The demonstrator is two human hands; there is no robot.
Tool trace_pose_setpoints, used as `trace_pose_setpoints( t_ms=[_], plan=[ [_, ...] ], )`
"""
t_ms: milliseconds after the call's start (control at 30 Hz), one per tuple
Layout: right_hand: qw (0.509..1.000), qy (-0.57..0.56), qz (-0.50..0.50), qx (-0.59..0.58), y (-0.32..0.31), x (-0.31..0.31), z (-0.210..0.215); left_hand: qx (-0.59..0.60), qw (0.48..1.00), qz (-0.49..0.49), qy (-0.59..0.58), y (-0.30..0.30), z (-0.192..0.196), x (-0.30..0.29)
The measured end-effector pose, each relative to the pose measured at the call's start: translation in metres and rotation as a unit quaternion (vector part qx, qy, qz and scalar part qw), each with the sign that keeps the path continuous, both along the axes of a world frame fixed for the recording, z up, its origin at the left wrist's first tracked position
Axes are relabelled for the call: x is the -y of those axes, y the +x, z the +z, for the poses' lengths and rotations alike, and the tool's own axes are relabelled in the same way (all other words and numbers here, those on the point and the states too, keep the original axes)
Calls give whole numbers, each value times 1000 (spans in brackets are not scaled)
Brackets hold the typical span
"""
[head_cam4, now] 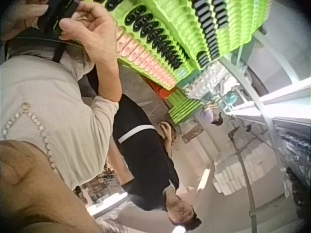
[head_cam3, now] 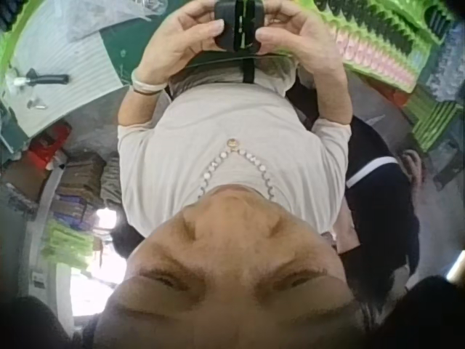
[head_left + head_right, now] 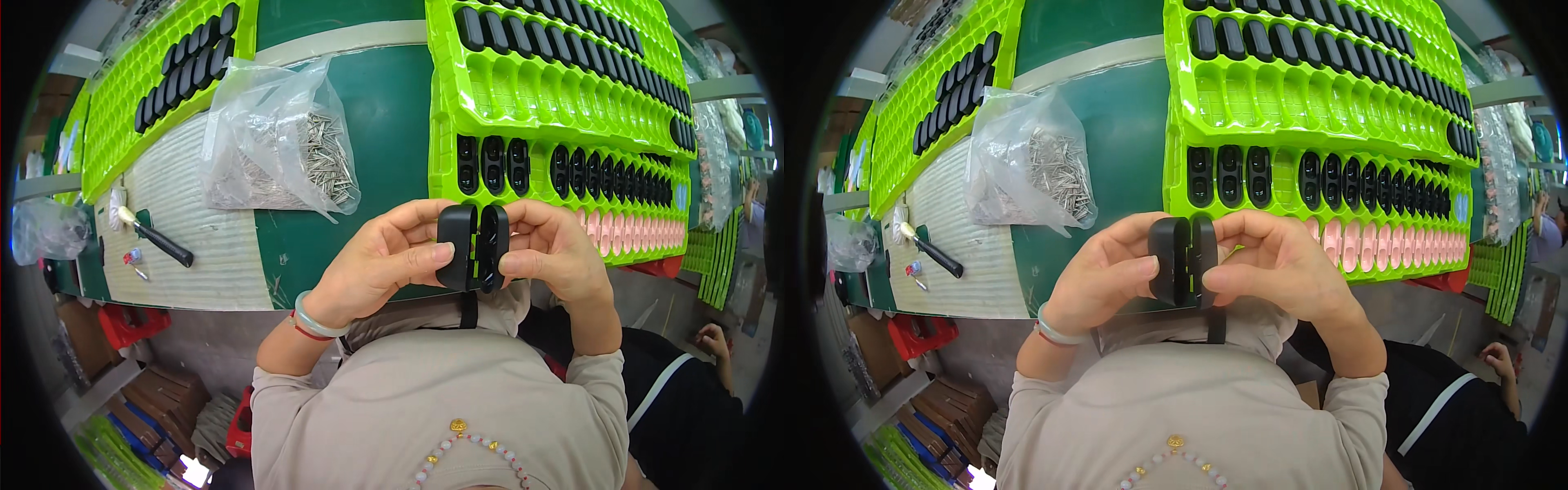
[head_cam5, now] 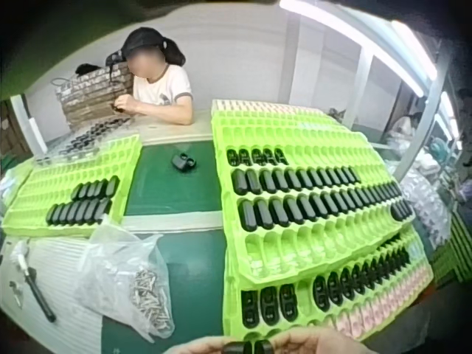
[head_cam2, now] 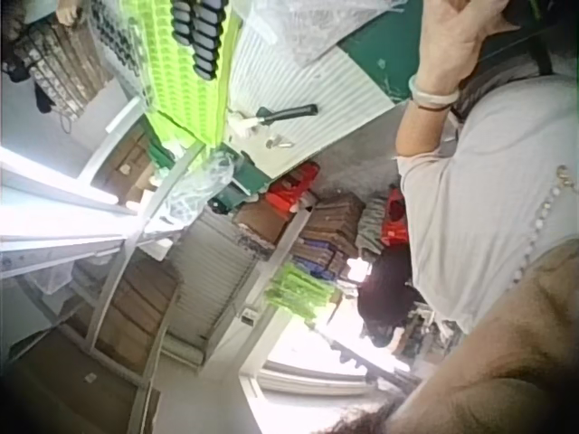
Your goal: The person assembles small black electronic devices, likely wireless earbuds, by hand. They pick up the device halves from a green tray, insert small metal components, and place the assembled units back into the tray. The person also handles a plastic bag containing additional components.
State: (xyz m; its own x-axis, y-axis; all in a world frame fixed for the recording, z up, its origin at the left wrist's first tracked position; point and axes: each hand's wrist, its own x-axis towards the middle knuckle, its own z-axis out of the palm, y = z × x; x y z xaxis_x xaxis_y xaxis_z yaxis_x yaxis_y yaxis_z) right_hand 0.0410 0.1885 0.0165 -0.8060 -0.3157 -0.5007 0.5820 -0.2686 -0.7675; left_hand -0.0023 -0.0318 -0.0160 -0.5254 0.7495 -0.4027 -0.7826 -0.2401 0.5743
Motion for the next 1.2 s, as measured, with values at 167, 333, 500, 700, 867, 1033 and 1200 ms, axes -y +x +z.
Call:
trace_pose_setpoints(
  t_ms=[167,333,500,700,867,1033,1200],
  plan=[
    [999,32,18,-2,-1,4,3,-23,1000,16,1,4,-5,1],
    [989,118,35,-86,1,7,-3,-115,991,56,-26,10,-9,-5],
    [986,145,39,-66,-4,7,-8,-152,984,70,-67,9,-11,-9],
    [996,32,75,29,-20,-7,-9,-22,999,46,-1,4,-5,-3],
    [987,27,149,47,-48,-7,3,33,982,75,171,3,-15,0],
    [800,427,53,-418,-67,8,26,12,972,201,122,-5,-3,-3],
    [616,533,130,-566,-78,29,46,-31,955,270,120,-19,7,-15]
  ],
)
